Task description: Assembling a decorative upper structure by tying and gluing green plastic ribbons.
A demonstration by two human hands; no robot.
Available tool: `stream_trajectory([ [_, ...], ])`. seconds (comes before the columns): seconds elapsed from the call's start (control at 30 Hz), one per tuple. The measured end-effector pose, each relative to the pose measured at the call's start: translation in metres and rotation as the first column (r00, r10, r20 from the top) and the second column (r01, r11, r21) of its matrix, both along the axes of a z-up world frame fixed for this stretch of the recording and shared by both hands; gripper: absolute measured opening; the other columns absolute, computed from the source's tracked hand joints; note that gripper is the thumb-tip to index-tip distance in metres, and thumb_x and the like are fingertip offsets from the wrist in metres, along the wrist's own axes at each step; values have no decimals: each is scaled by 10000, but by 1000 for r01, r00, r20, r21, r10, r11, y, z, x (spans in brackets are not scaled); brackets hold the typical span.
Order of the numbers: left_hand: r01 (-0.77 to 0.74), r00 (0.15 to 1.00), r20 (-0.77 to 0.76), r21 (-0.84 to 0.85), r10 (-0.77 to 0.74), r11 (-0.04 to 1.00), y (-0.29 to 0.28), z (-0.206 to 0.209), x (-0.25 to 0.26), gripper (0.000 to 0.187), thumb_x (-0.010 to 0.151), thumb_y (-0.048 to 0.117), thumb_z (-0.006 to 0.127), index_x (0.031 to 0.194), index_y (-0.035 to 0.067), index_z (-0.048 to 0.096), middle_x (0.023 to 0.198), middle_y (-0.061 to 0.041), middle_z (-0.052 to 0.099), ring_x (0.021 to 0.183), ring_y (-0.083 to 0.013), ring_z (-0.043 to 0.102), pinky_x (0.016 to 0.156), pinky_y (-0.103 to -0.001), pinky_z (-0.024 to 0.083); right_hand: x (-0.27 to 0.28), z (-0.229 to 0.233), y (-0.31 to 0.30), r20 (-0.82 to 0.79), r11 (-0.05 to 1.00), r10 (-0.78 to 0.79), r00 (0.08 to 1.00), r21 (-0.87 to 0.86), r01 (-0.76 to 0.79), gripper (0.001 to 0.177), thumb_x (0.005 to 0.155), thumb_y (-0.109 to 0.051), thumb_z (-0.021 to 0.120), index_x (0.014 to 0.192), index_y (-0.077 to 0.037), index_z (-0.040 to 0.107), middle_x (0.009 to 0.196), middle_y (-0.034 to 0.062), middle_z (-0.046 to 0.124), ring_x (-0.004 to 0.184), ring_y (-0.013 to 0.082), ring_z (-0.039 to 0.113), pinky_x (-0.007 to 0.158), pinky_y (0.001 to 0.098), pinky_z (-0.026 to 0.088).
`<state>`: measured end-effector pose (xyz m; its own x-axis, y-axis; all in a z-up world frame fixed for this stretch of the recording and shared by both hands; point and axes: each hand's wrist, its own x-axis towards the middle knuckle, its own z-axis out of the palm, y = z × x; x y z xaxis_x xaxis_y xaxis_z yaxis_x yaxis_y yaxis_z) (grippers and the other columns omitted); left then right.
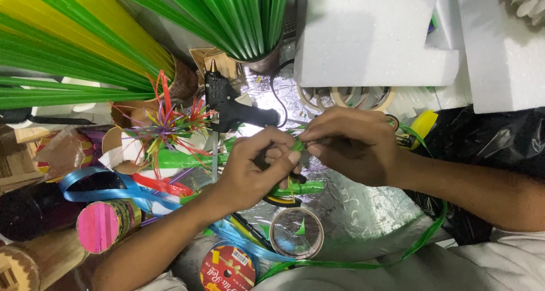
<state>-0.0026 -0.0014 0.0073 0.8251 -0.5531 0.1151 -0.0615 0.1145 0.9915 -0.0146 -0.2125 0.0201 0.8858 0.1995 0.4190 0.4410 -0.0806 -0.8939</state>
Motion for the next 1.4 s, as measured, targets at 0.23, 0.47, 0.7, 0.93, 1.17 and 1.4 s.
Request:
stream_trajectory([
  [0.23, 165, 947, -254, -146, -198, 976, 5, -15, 4, 112, 1006, 48, 557, 1052, -37, 613, 696, -144, 679, 476, -117, 650, 431, -248, 538, -2, -5, -2, -36, 996, 74, 997, 52, -73, 153, 898, -69, 753, 1030, 9, 758, 898, 133, 754, 674, 192, 730, 579, 302, 590],
  [0.47, 283, 903, -262, -234, -341, 930, 6, -30, 5, 145, 1024, 121, 557, 1043, -13, 611, 644, -110, 626, 473, -85, 562, 442, -215, 467, 1, -12, -5, -141, 974, 187, 972, 153, -165, 128, 881, -46, 761, 983, 31, 752, 804, 138, 713, 565, 169, 703, 514, 302, 573],
  [0.7, 311, 888, -263, -263, -378, 913, 5, -29, 6, 174, 1044, 147, 519, 1067, -3, 602, 710, -86, 609, 652, -109, 562, 603, -266, 506, -4, -23, -7, -242, 947, 251, 937, 262, -186, 78, 835, 40, 788, 846, 49, 712, 723, 149, 674, 508, 155, 707, 453, 280, 580],
  [0.93, 210, 959, -170, -124, -229, 970, 7, -22, 5, 165, 1033, 111, 597, 1084, -34, 655, 740, -144, 717, 673, -138, 689, 599, -258, 557, -2, -12, -6, -210, 968, 193, 958, 203, -151, 141, 874, 21, 755, 767, 24, 663, 620, 102, 626, 462, 141, 680, 465, 241, 521],
  [1.17, 19, 998, -62, -48, -22, 999, -1, -7, 0, 165, 1005, 53, 645, 1136, -47, 650, 811, -177, 782, 721, -169, 752, 610, -259, 605, -1, -17, -7, -223, 975, 152, 963, 192, -109, 126, 883, 9, 756, 778, 18, 688, 607, 93, 642, 465, 131, 681, 470, 238, 523],
  [1.4, -173, 948, 276, 32, 157, 984, -7, -4, -2, 144, 967, 25, 691, 1098, -35, 698, 752, -114, 799, 604, -162, 750, 575, -257, 607, -1, -22, -8, -263, 984, 115, 958, 162, -74, 41, 884, 30, 745, 848, 20, 728, 642, 118, 680, 470, 134, 678, 461, 254, 545],
])
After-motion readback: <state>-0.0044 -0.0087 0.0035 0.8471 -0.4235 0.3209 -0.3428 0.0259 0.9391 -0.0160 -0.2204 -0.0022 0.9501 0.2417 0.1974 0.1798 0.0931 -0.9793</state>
